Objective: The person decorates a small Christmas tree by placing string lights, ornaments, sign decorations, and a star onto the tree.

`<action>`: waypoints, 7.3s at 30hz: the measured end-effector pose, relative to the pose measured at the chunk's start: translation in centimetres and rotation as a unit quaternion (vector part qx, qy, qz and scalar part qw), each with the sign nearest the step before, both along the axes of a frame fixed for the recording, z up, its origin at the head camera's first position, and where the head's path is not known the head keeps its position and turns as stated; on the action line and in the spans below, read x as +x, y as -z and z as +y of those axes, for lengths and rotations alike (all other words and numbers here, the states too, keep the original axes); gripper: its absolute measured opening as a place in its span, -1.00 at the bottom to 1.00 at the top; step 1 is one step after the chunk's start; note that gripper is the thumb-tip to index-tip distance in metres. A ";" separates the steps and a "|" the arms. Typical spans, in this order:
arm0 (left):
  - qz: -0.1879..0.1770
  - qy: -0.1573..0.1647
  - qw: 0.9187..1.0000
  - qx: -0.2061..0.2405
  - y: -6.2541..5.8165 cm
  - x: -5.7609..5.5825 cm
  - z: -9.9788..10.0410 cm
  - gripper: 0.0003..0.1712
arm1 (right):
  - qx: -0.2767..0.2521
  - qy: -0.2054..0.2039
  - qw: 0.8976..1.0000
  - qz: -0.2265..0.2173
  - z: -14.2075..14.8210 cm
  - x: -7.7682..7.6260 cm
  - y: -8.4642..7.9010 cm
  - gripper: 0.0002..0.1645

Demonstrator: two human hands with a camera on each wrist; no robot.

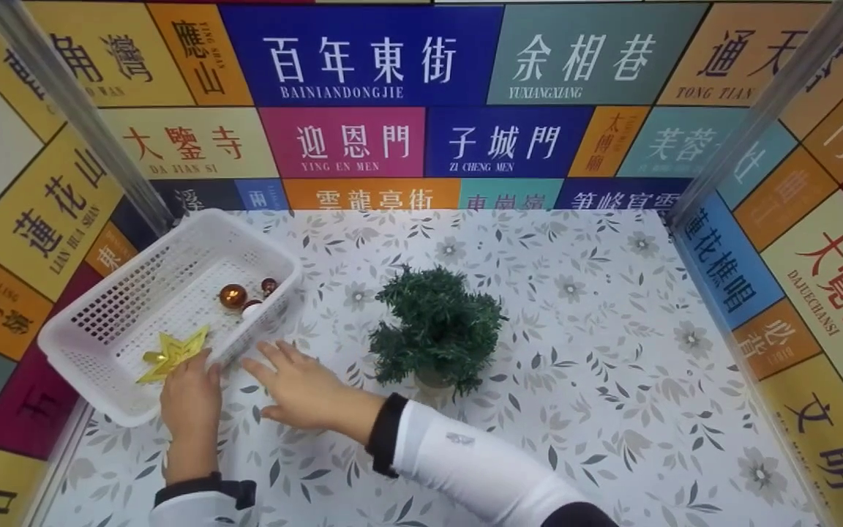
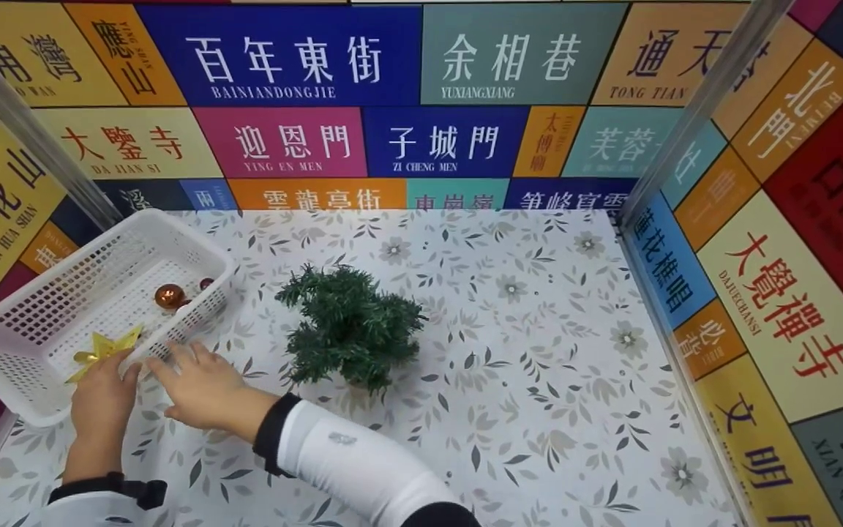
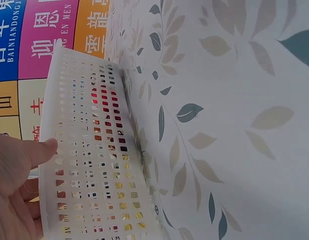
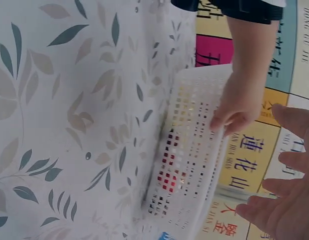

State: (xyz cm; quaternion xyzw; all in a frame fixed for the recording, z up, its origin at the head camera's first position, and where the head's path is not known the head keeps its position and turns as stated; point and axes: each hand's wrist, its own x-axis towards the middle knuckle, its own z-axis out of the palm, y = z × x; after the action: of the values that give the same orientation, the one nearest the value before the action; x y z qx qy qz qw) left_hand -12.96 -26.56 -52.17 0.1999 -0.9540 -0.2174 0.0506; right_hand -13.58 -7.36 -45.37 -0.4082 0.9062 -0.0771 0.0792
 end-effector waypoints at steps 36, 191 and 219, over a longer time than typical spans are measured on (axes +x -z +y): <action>0.188 0.016 0.927 0.323 -4.0 -0.9 6.7 -0.87 | -0.296 0.101 0.906 -0.284 -1.7 -6.2 2.6 -0.38; -0.124 0.220 0.913 0.320 4.3 4.6 12.4 -0.55 | -0.186 0.156 0.967 -0.078 8.5 3.3 5.8 -0.94; -0.088 0.323 0.899 0.282 4.4 5.1 16.7 -0.88 | -0.270 0.179 0.942 -0.088 18.8 4.1 7.4 -0.91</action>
State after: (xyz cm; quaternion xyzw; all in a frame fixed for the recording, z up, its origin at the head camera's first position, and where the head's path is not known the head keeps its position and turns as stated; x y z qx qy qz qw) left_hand -7.85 -9.82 -56.54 -0.0953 -0.8652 -0.4638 -0.1648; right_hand -9.44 11.45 -52.76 -0.2367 0.8989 -0.3674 0.0305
